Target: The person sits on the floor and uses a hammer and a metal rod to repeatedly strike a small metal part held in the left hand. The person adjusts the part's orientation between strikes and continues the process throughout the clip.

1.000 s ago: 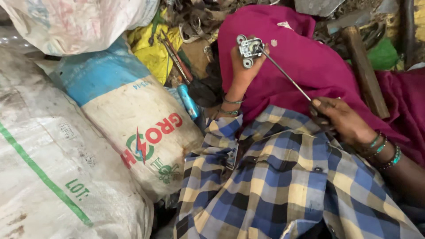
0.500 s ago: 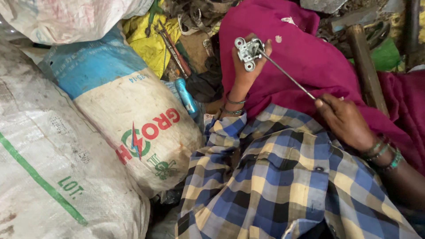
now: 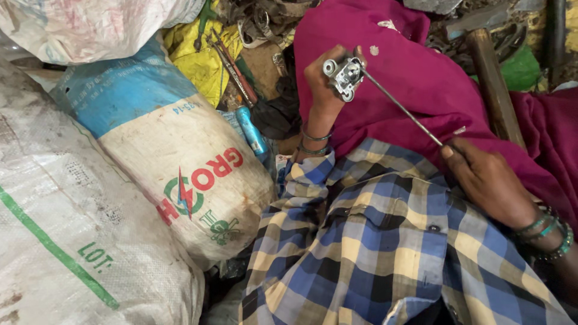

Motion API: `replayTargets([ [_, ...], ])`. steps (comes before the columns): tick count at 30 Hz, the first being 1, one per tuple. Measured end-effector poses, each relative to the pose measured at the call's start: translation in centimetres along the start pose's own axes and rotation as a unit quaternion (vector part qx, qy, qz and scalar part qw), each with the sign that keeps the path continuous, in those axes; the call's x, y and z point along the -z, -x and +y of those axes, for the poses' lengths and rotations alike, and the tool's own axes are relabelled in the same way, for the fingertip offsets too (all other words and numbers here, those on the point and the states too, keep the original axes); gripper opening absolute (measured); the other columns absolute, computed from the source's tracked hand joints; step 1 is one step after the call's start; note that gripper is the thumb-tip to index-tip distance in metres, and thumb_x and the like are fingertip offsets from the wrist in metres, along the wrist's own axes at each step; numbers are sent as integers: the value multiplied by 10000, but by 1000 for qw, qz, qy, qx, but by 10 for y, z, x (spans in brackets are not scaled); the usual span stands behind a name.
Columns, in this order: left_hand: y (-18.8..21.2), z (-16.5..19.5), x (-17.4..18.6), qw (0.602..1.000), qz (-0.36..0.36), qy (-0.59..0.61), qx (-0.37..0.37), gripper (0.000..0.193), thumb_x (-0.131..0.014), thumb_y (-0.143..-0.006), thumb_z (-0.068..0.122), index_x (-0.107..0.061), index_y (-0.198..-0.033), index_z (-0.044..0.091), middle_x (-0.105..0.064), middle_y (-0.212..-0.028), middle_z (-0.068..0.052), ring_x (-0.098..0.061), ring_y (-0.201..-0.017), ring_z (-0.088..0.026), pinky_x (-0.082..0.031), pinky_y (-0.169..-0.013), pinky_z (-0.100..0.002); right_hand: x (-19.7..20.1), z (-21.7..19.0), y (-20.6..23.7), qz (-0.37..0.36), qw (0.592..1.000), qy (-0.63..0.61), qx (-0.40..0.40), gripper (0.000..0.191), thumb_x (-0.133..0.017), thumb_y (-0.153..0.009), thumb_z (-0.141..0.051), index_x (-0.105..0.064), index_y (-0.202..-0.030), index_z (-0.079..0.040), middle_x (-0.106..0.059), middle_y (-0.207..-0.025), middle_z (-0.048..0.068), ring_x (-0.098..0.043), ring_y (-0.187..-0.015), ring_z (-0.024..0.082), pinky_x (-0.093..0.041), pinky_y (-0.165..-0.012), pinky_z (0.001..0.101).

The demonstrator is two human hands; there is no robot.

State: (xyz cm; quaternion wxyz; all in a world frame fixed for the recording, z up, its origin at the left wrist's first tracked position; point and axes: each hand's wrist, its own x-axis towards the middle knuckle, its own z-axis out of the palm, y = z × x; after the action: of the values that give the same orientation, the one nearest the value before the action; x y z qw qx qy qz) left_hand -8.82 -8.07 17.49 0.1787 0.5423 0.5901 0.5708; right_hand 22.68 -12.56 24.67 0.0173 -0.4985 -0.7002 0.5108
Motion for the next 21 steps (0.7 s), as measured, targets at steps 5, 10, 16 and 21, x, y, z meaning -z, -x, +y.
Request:
replayTargets([
  [5, 14, -21, -14, 988, -35, 132, 66, 287, -759, -901, 56, -548, -706, 60, -570, -629, 23, -540, -595, -49, -486, -600, -245, -14, 19, -13, 17, 999, -28, 41, 254, -552, -1060, -248, -651, -1068, -15, -537, -576, 98, -506, -457, 190, -385, -430, 374],
  [10, 21, -46, -37, 878, -41, 412, 242, 216, -771, -876, 91, -611, -748, 24, -617, -651, -17, -623, -646, -96, -636, -763, -314, -23, 38, -27, 56, 997, -9, 53, 252, -567, -1073, -245, -653, -972, -30, -499, -522, 65, -452, -422, 173, -350, -409, 382],
  [16, 21, -41, -53, 990, -12, 93, 107, 281, -843, -831, 92, -575, -749, 72, -587, -624, 46, -536, -562, -54, -427, -554, -254, -20, 41, -35, 104, 993, 2, 55, 285, -599, -1108, -240, -634, -951, -5, -471, -569, 104, -432, -465, 175, -367, -476, 387],
  [21, 16, -49, -58, 983, -45, 134, 120, 241, -836, -821, 77, -598, -789, 78, -585, -670, 62, -531, -625, -27, -452, -563, -253, -15, 52, -36, 86, 993, -48, 58, 296, -565, -1127, -245, -603, -963, -1, -422, -635, 105, -400, -569, 180, -385, -542, 380],
])
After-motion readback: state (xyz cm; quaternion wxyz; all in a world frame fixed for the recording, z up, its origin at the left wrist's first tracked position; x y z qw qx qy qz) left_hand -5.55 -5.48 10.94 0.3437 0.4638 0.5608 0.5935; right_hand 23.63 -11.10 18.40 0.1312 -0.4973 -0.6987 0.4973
